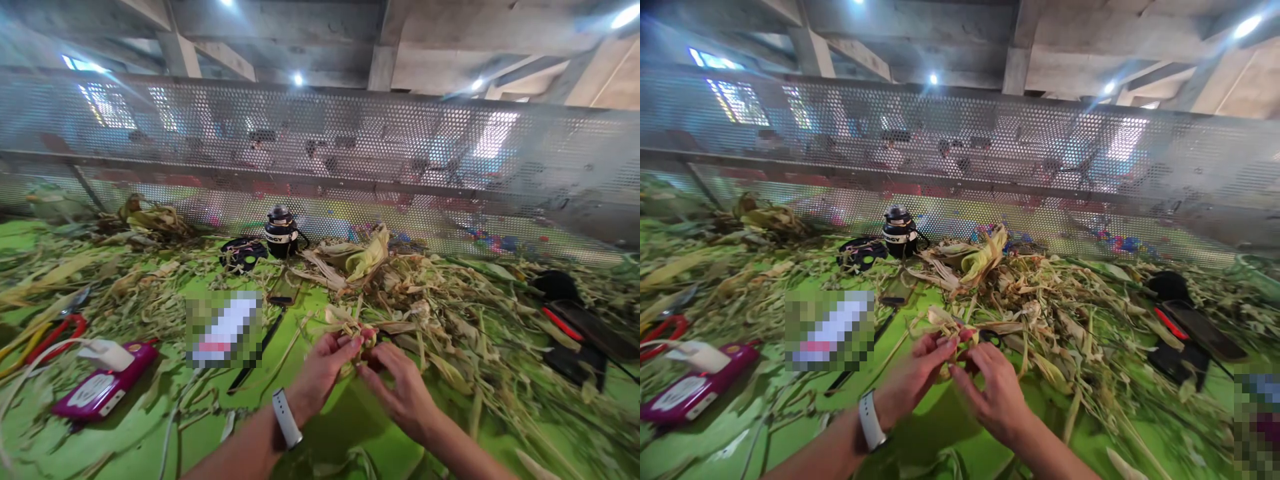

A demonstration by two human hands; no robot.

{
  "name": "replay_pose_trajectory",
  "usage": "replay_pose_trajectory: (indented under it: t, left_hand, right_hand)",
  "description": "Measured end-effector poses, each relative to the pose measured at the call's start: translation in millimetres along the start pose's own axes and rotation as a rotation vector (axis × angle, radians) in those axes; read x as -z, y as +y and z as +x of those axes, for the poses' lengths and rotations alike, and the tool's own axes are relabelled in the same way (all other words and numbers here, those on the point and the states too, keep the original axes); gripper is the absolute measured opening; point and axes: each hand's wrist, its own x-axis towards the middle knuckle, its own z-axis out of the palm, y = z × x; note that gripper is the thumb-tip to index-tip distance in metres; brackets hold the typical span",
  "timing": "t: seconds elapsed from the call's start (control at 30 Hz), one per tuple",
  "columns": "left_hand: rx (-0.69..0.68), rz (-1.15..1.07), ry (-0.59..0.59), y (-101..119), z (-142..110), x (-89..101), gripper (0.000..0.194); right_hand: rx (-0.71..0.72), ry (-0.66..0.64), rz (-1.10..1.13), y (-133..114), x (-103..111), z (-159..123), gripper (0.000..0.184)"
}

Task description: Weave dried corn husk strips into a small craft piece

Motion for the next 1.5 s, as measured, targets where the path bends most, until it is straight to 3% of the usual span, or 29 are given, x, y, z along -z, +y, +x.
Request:
replay_pose_trajectory:
  t: [0.17, 0.4, 0.57, 0.7, 0.83, 0.9, 1.0, 1.13, 1.23, 1.4, 1.5]
  left_hand:
    - [0.003, 0.049, 0.014, -0.8, -2.7, -3.8, 0.026]
    - [-0.040, -0.028, 0.089, 13.3, 2.4, 3.3, 0.022]
    - [-0.042, -0.070, 0.095, 22.8, 2.3, 4.4, 0.022]
    - [0.023, 0.084, 0.097, 27.3, -0.2, 6.4, 0.024]
    - [0.129, 0.396, 0.044, 26.5, -1.7, 7.6, 0.028]
    - [0.169, 0.500, -0.036, 22.9, -2.6, 6.0, 0.027]
    - [0.190, 0.557, -0.187, 14.3, -4.1, 2.6, 0.016]
    - [0.256, 0.692, -0.319, 1.0, -6.4, 3.4, 0.019]
    - [0.359, 0.804, -0.350, -4.5, -9.1, 6.9, 0.021]
    - [0.356, 0.762, -0.401, 4.0, -10.8, 5.3, 0.011]
    - [0.323, 0.704, -0.394, 13.0, -9.4, 1.3, 0.016]
  right_hand:
    - [-0.240, -0.062, 0.291, -0.2, -9.8, 0.3, 0.028]
    - [-0.347, -0.210, 0.451, 6.3, -1.1, -0.4, 0.031]
    - [-0.328, -0.270, 0.477, 1.9, 2.8, 3.0, 0.032]
    - [-0.229, -0.319, 0.344, 1.0, 5.3, 1.7, 0.029]
    - [0.046, 0.010, 0.025, 3.1, 13.3, -1.7, 0.010]
    - [0.127, 0.145, -0.081, 4.0, 16.0, -1.6, 0.022]
    - [0.127, 0.089, -0.166, 4.9, 13.4, 0.8, 0.030]
    - [0.043, -0.186, -0.084, 6.3, 3.4, 3.6, 0.029]
    - [0.047, -0.255, -0.011, 7.9, -2.5, 2.9, 0.030]
    - [0.177, -0.122, 0.143, 13.2, -6.6, -0.5, 0.030]
    - [0.100, -0.006, 0.263, 17.5, -5.2, 0.5, 0.025]
